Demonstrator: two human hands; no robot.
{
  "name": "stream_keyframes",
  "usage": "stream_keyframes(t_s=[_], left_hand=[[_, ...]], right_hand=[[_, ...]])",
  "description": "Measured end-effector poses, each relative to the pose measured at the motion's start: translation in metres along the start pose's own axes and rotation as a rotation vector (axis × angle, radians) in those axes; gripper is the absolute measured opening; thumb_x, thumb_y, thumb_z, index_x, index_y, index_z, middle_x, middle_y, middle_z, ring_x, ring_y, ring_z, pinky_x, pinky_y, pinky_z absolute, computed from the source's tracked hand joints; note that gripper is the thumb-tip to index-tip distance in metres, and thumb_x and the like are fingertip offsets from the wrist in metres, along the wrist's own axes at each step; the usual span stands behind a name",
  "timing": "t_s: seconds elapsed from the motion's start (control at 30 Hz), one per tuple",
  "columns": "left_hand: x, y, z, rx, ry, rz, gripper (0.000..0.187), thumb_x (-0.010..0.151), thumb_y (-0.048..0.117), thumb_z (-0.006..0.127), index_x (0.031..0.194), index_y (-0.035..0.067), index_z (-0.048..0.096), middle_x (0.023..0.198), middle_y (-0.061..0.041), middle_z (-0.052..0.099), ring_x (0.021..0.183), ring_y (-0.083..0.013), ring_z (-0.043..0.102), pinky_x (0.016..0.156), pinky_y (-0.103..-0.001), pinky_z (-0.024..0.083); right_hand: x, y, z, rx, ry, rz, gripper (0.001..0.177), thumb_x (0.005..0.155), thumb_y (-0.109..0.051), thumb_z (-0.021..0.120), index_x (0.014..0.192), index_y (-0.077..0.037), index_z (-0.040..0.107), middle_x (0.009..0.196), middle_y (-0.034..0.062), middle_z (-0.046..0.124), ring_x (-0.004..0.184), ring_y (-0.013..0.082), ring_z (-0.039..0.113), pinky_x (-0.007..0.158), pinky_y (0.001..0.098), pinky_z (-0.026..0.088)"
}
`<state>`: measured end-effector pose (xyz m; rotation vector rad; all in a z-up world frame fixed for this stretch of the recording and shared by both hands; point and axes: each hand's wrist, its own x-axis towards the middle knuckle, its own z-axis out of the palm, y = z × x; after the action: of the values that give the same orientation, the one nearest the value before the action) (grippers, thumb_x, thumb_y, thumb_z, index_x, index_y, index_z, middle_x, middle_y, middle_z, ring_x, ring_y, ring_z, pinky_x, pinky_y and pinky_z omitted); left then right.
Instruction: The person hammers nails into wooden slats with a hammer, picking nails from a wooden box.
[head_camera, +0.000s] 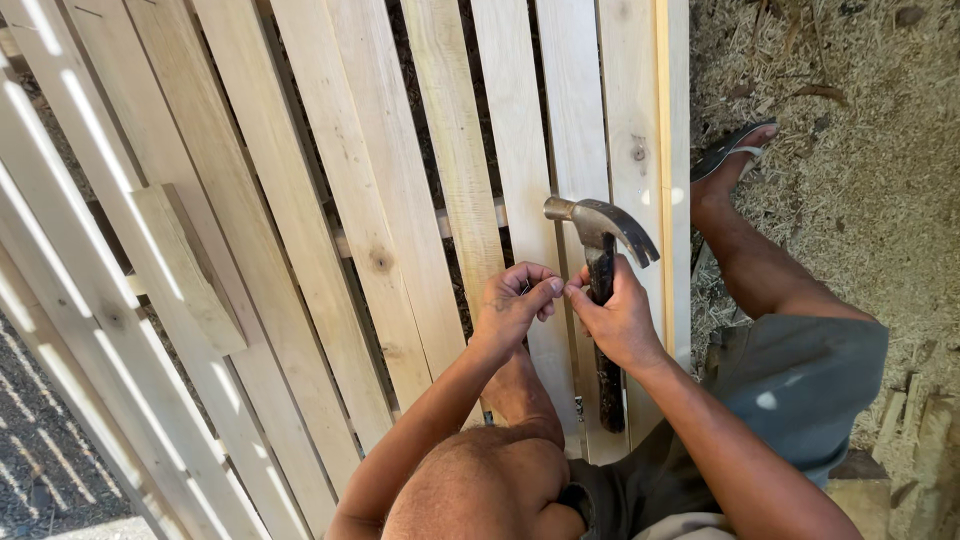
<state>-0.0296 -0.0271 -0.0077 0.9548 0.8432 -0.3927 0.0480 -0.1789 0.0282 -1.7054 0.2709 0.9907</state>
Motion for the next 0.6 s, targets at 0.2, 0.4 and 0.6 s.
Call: stream_keyframes(t_s=[0.2,0.4,0.6], left_hand=[[0.023,-0.006,0.001,0.151,0.193,0.21,0.013,0.098,0.012,0.071,0.102,0.0,0.075,0.085,0.002,0.068,0.073,-0.0038,0.057,0.066,-0.021,0.047],[0.062,0.021,-0.024,0.571,0.35,0.574,0.011,0.097,0.01,0.072,0.106,0.004,0.076,0.076,-0.001,0.061,0.066,-0.0077,0.052,0.06,-0.025,0.045],[0.062,0.027,-0.023,0.819,0.344,0.726,0.011,0.095,0.007,0.073,0.106,0.007,0.076,0.08,-0.005,0.067,0.064,-0.0125,0.06,0.058,-0.027,0.048]], right_hand=[[0.004,0.009,-0.007,0.174,0.054,-0.038,0.022,0.097,-0.007,0.067,0.105,-0.005,0.046,0.082,0.0037,0.06,0.05,0.0077,0.054,0.044,0.0252,0.046],[0.002,0.005,-0.023,0.224,0.09,-0.168,0.019,0.1,-0.007,0.062,0.107,-0.004,0.045,0.088,0.0049,0.062,0.051,0.0082,0.054,0.047,0.0247,0.048],[-0.008,-0.001,-0.032,0.144,0.102,-0.193,0.018,0.101,-0.008,0.062,0.106,-0.003,0.046,0.088,0.0042,0.059,0.052,0.0075,0.055,0.047,0.0244,0.048]])
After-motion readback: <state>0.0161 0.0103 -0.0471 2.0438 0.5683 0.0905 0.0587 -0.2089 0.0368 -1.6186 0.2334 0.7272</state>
